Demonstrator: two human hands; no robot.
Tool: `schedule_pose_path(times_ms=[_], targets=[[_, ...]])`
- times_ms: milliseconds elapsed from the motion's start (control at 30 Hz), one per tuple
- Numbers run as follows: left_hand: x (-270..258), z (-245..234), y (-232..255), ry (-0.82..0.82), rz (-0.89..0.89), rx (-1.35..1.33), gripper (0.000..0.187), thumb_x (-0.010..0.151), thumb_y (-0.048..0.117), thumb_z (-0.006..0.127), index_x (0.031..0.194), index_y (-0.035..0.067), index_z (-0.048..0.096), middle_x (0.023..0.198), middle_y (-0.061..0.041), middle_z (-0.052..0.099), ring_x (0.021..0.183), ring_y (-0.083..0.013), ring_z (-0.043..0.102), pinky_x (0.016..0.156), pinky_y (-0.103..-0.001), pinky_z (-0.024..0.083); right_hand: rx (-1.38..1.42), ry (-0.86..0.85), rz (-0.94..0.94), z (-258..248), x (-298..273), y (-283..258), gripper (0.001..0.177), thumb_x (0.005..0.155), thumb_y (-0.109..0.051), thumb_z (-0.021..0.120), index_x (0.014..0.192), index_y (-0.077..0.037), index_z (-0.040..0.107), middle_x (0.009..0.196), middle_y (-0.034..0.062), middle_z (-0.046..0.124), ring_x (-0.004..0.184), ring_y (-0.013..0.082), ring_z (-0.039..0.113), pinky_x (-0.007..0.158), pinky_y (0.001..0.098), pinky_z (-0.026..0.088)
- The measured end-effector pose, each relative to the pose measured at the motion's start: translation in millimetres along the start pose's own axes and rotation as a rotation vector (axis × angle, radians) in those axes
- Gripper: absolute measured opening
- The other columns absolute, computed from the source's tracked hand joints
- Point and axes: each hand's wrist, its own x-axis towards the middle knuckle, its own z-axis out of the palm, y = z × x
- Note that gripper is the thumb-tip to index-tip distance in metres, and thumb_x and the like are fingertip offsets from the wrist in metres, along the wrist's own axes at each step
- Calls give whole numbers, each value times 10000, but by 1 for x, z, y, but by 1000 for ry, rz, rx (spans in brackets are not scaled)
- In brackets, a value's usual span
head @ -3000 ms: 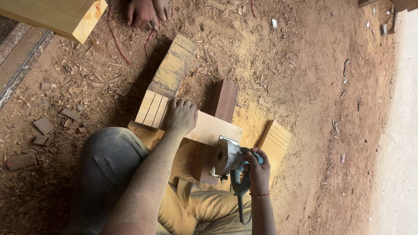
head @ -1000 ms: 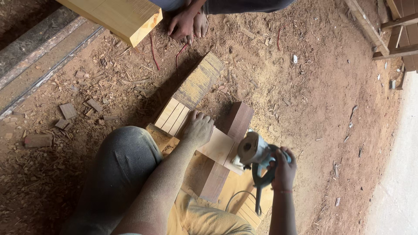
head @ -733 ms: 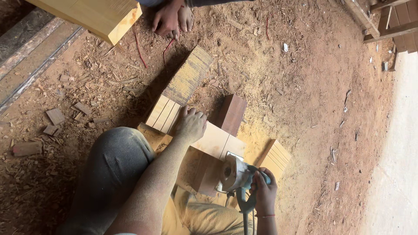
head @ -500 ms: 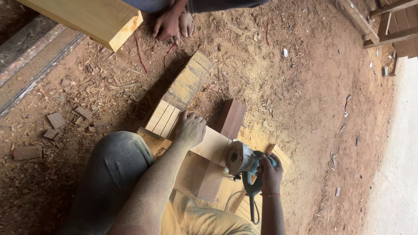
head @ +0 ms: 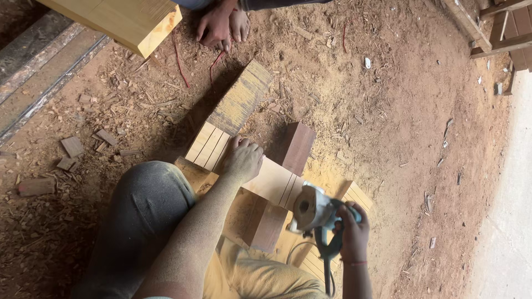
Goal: The person uses a power circular saw to cut a series of parallel grooves into a wooden board while sitting on the ground.
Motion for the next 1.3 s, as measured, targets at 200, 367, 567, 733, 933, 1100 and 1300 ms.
schedule_pose_path(times_ms=[200, 367, 567, 733, 933, 1100, 1300], targets=[[2, -3, 1, -119, -14, 71, 318, 1052, 332, 482, 1078, 114, 712, 1077, -36, 699, 1127, -210, 578, 1158, -491, 272, 29, 40, 32, -6, -27, 48, 239, 933, -110, 706, 1156, -54, 642, 704, 19, 586, 516, 77, 500, 429, 237, 410], [-2, -16, 5, -105, 6, 80, 310, 1022, 350, 517, 1060, 113, 713, 1043, -45, 694, 1108, -232, 582, 1128, -488, 275, 48, 33, 41, 8, 25, 22, 262, 921, -129, 705, 1164, -75, 625, 696, 6, 585, 498, 75, 500, 413, 253, 428], [-2, -12, 4, -48, -31, 12, 286, 1026, 333, 513, 1038, 134, 717, 1039, -32, 691, 1134, -217, 579, 1151, -491, 273, 18, 18, -44, 29, 114, -21, 283, 954, -134, 693, 1225, -99, 623, 737, -4, 588, 523, 63, 503, 454, 229, 438], [-2, -17, 4, -29, -1, 73, 301, 1028, 348, 508, 1054, 131, 715, 1040, -37, 692, 1122, -220, 585, 1133, -488, 284, 84, 33, -38, 22, 98, -29, 276, 945, -130, 667, 1212, -113, 598, 769, 9, 619, 529, 65, 515, 458, 233, 458], [-2, -13, 6, -47, 10, 119, 326, 1033, 361, 494, 1085, 131, 719, 1064, -30, 701, 1113, -208, 597, 1120, -473, 296, 50, 26, 27, -25, -9, 21, 257, 934, -119, 685, 1184, -89, 630, 787, 22, 644, 526, 64, 488, 445, 229, 409], [0, -4, 1, -86, 28, 166, 352, 1050, 370, 481, 1141, 124, 717, 1093, -39, 710, 1087, -208, 609, 1112, -479, 310, 51, 72, 54, -27, -8, 49, 249, 926, -110, 706, 1159, -70, 629, 715, 10, 585, 523, 81, 513, 447, 250, 433], [2, -14, 7, -26, 13, 138, 333, 986, 373, 494, 1080, 153, 726, 1071, -9, 707, 1075, -209, 593, 1084, -514, 293, 0, 91, 29, -10, 71, 13, 259, 926, -135, 708, 1163, -84, 618, 710, 1, 593, 507, 85, 519, 427, 260, 422]])
